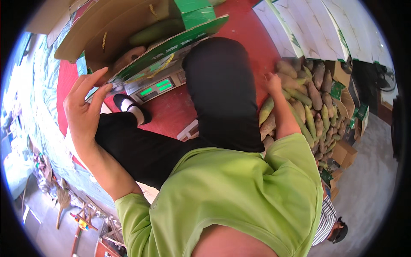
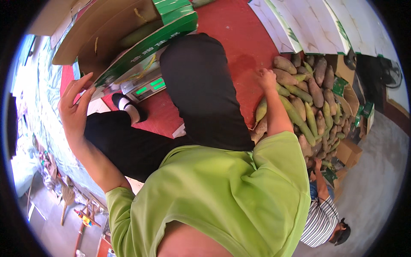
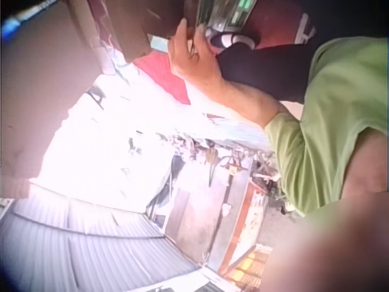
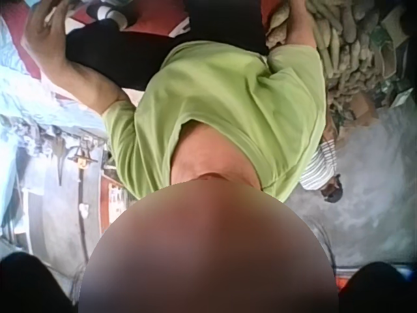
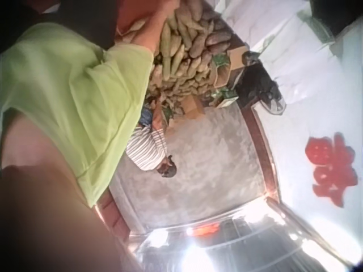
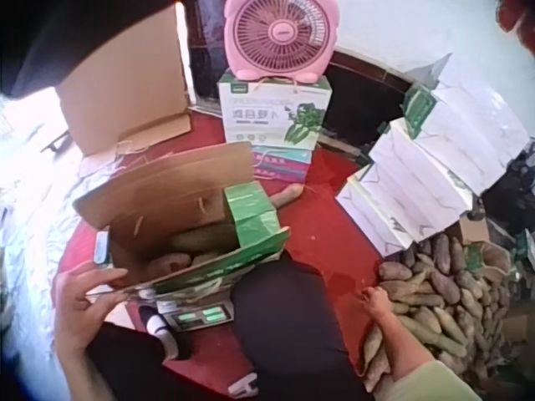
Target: Sort and weigh vegetables, placing them into cardboard boxes.
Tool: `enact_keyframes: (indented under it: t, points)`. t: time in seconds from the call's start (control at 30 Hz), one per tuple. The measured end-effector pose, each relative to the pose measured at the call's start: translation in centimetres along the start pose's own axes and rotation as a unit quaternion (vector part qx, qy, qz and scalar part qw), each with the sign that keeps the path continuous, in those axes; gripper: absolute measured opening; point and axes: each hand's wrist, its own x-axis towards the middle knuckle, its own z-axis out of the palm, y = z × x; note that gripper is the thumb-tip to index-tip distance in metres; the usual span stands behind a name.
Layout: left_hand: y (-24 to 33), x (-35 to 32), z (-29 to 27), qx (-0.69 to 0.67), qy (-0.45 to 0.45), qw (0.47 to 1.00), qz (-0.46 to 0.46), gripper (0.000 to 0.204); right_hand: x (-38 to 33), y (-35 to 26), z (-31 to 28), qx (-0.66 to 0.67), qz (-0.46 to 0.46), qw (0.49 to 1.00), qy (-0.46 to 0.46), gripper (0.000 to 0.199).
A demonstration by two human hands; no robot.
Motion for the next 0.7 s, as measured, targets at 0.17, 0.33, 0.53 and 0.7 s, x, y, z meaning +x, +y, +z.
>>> enact_keyframes:
  t: [0.17, 0.33, 0.53, 0.7]
  points:
    - [0.3, 0.8, 0.6, -0.002, 0.031, 0.999, 0.041, 0.03, 1.7, 6.5, 5.6, -0.088, -0.052, 0.993, 0.059, 0.036]
    - [0.5, 0.9, 0.8, 0.002, 0.028, 0.999, 0.025, 0.031, 2.8, 7.5, 7.3, -0.143, -0.051, 0.986, -0.068, 0.044]
    - [0.5, 1.3, 1.1, -0.003, 0.018, 0.999, 0.034, 0.031, 2.3, 9.5, 6.8, -0.043, -0.004, 0.996, -0.079, 0.037]
    - [0.4, 0.8, 1.0, -0.003, 0.014, 1.0, 0.024, 0.028, 0.9, 6.2, 5.4, 0.075, 0.08, 0.994, 0.008, 0.025]
